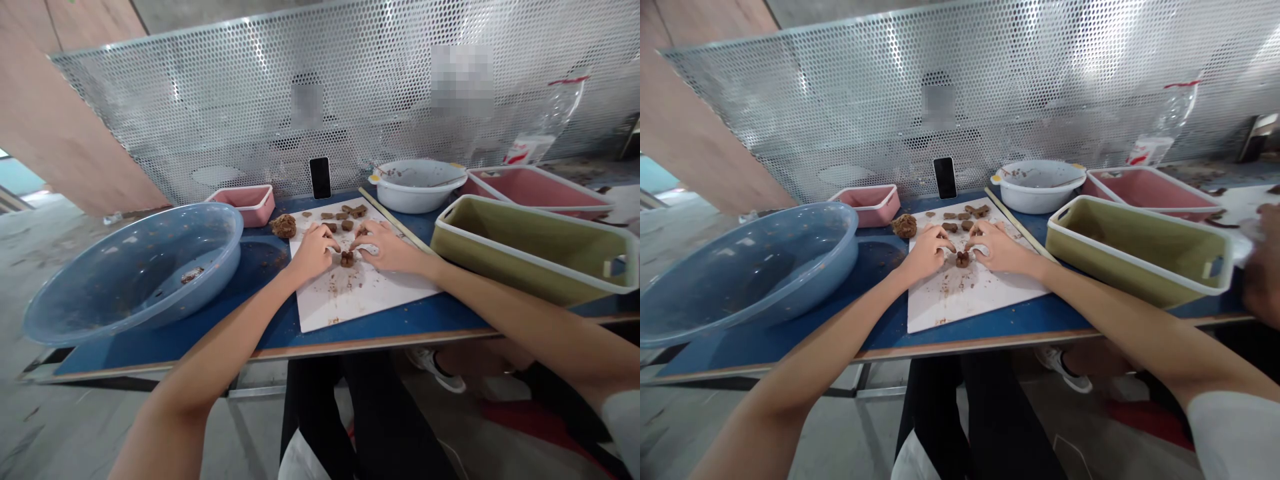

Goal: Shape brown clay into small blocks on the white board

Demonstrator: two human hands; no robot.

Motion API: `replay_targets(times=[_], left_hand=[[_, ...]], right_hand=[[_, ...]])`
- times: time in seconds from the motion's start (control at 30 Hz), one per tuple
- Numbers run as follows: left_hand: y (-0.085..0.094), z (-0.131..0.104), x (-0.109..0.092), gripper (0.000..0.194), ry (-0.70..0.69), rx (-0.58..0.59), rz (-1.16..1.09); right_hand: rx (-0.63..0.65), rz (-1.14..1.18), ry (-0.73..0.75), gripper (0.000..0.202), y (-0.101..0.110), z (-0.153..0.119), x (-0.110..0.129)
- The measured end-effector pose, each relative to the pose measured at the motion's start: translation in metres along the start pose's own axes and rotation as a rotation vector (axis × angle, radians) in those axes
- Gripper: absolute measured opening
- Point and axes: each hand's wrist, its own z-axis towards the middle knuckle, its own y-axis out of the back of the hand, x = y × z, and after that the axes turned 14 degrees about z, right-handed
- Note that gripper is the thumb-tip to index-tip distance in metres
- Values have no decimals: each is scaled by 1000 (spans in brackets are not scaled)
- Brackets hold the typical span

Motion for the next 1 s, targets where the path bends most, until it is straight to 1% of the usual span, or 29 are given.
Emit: replay_targets(times=[0.37, 0.63, 0.73, 0.83, 1.0], left_hand=[[-4, -2, 0, 44, -11, -20, -1], [-3, -1, 0, 43, 49, -49, -12], [-4, -1, 0, 44, 67, -45, -14], [-5, -1, 0, 44, 78, -39, -21], [-9, -1, 1, 44, 76, -39, -39]], right_hand=[[1, 10, -3, 24, -2, 1, -2], [0, 5, -19, 25, -2, 1, -2], [-22, 8, -20, 24, -3, 2, -4], [-49, 9, -29, 23, -4, 2, -6], [-45, -10, -42, 22, -4, 1, -9]])
